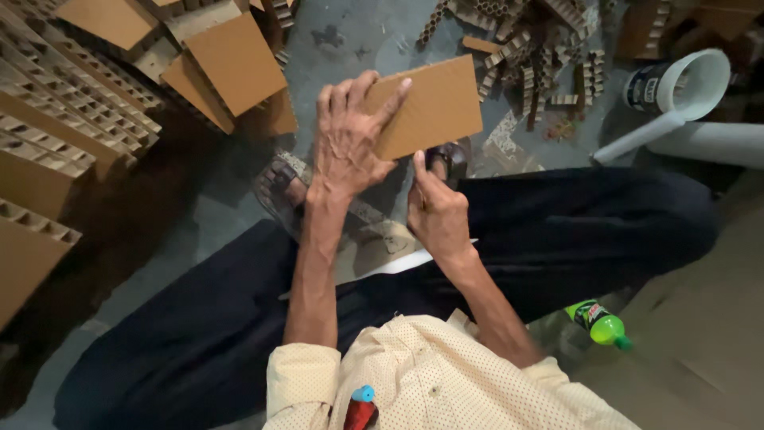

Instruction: The person sits on the floor and uses a yellow utility knife to cut a piece of corrugated cardboard into smaller rectangular sections. They repeatedly score the cardboard and snap it apart, stacking the finished pieces to the side.

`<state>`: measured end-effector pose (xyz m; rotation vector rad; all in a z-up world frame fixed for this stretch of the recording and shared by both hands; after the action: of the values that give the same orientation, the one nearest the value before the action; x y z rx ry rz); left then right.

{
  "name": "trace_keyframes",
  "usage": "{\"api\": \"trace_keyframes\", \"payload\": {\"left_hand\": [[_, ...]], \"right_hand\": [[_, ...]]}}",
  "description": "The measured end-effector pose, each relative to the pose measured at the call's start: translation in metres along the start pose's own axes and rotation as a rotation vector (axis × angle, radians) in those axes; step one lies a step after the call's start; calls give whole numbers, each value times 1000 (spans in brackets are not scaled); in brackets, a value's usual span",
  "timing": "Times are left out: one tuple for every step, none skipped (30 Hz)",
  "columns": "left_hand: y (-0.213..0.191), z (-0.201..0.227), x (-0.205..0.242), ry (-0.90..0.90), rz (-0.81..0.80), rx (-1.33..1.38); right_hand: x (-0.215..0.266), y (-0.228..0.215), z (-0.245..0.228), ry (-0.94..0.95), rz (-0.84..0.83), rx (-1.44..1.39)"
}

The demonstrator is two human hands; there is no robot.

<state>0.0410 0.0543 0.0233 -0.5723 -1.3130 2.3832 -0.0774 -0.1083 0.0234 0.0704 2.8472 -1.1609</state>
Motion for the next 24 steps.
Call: {"api": "trace_keyframes", "payload": {"left_hand": [[0, 1, 1, 9, -17, -14], [-1, 1, 2, 6, -20, -15], [-1, 2, 3, 4, -24, -16], [-2, 2, 1, 0, -19, -21], [-2, 1, -1, -4, -25, -22], [-2, 2, -1, -12, -37, -20], [-1, 2, 0, -21, -49, -18], [-1, 2, 1, -21, -51, -19], [-1, 1, 1, -20, -54, -21], [-2, 0, 0, -17, -54, -22], [-2, 0, -2, -23, -63, -10], [-2, 0, -3, -36, -70, 0], [-3, 0, -3, -48, -76, 10], [-3, 2, -3, -59, -86, -18], [-1, 5, -4, -71, -95, -46], [-1, 6, -9, -69, -104, -75], [-2, 9, -8, -67, -100, -73], [-3, 13, -5, -64, -91, -69], [-2, 15, -5, -62, -81, -64], [1, 15, -6, -53, -56, -74], [4, 16, -7, -44, -30, -84], [7, 15, -7, -42, -1, -94], [9, 13, -7, -37, 20, -66], [11, 11, -5, -33, 37, -36]], "right_hand": [[1, 1, 2, -20, 13, -9], [2, 2, 3, -40, 32, -14], [5, 3, 3, -54, 49, -2], [5, 5, 3, -77, 66, 9], [5, 6, 4, -100, 83, 21], [8, 5, 4, -84, 73, 0], [12, 3, 4, -67, 62, -20], [16, 1, 4, -49, 49, -40], [22, -3, 1, -17, 21, -17], [28, -8, -4, 14, -4, 8], [32, -14, -9, 44, -29, 32], [34, -22, -15, 9, 21, 44], [36, -32, -21, -27, 71, 55], [37, -40, -27, -56, 116, 63], [33, -47, -30, -54, 139, 18], [23, -52, -31, -48, 175, -23], [12, -54, -31, -43, 211, -65], [0, -55, -29, 2, 194, -63], [-12, -55, -26, 48, 178, -61], [-23, -54, -23, 91, 156, -61], [-34, -52, -20, 74, 153, -22], [-45, -48, -18, 52, 144, 16], [-54, -44, -15, 30, 136, 55], [-61, -42, -12, 2, 130, 46]]}}
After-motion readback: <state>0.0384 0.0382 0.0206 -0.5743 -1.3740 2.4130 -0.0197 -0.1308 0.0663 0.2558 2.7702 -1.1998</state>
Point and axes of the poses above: each hand's wrist, its own x-axis away from the middle knuckle, its own y-axis out of the palm, z = x × y, the point moved 1 cm from there along -x, towards the middle knuckle, and after that the axes turned 2 degrees about -x, right-handed, at the moved point
